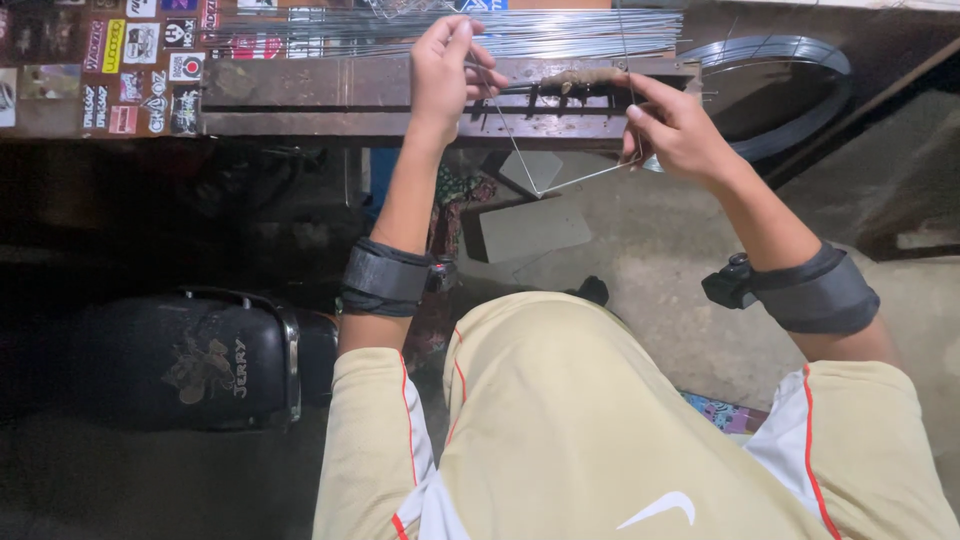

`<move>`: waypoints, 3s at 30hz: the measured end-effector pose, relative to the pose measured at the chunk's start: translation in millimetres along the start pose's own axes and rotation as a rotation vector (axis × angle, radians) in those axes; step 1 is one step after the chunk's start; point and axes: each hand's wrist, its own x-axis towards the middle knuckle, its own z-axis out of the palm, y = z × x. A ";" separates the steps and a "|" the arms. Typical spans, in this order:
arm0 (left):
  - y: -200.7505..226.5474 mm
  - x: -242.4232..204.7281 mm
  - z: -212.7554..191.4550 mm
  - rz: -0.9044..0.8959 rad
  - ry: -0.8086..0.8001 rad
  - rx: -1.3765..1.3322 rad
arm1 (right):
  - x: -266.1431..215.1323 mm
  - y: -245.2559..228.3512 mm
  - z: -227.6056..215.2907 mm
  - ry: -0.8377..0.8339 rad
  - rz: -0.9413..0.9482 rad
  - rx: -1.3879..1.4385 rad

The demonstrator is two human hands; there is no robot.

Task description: The person bends metal wire into rectangular frames using a workbench jig.

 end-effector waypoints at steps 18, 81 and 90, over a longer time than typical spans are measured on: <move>-2.2 -15.3 16.5 -0.005 -0.403 -0.279 | 0.4 -26.1 4.4 -0.156 0.311 -0.206; 3.2 -24.2 -32.0 -0.185 -0.265 -0.092 | 8.4 1.3 24.8 0.110 0.080 -0.157; 3.9 -26.5 -43.7 -0.176 -0.184 -0.188 | -0.4 -24.3 28.2 0.059 0.088 -0.111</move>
